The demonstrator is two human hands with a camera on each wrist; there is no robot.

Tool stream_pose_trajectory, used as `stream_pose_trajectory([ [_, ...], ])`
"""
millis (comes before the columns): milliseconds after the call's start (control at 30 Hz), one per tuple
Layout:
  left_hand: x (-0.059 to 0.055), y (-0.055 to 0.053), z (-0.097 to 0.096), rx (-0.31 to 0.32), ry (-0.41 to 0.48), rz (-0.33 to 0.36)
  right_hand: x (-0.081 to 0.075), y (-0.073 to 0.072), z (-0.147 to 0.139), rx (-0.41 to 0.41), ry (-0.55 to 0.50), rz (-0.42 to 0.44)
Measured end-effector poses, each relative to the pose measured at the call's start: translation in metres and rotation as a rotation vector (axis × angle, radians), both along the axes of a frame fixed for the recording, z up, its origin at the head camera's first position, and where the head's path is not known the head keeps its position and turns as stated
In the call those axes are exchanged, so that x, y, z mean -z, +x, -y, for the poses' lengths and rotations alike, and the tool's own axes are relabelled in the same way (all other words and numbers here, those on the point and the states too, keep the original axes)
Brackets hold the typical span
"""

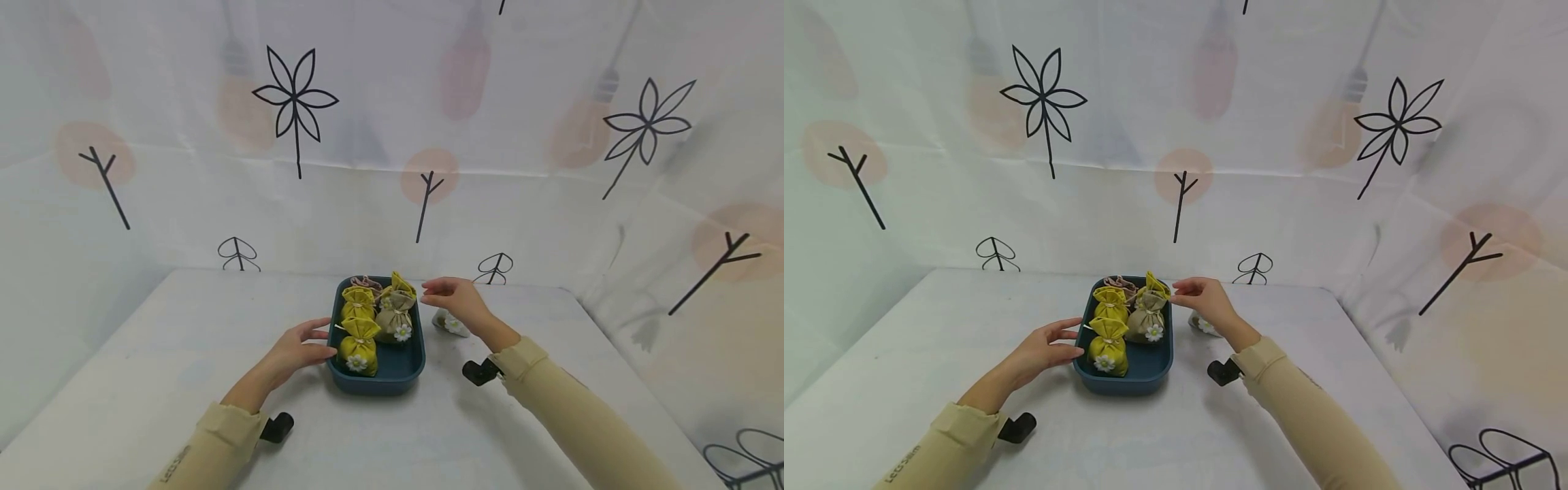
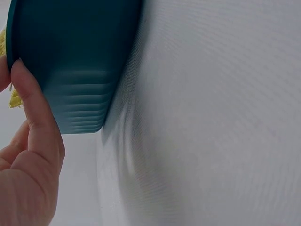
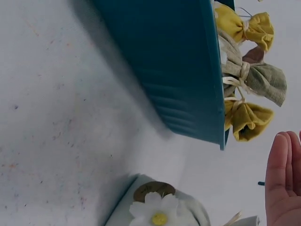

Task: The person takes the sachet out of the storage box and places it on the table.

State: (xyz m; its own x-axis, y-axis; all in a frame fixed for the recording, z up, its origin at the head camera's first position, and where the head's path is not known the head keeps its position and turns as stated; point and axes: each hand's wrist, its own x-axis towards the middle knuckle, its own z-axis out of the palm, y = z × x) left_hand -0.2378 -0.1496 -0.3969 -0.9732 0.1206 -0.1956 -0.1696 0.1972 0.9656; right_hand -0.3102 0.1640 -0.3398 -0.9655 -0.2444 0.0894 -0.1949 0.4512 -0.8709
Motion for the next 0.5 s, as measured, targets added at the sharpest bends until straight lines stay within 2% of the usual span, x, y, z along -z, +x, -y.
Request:
stream_pose_trajectory([
  [233, -0.003, 0.002, -0.001, 0.007, -0.007, 0.0, -0.003, -0.002, 0.009, -0.035, 0.032, 0.032],
  [500, -0.002, 0.001, 0.0, 0.013, -0.008, -0.011, -0.002, -0.005, 0.019, -0.033, 0.069, 0.075],
])
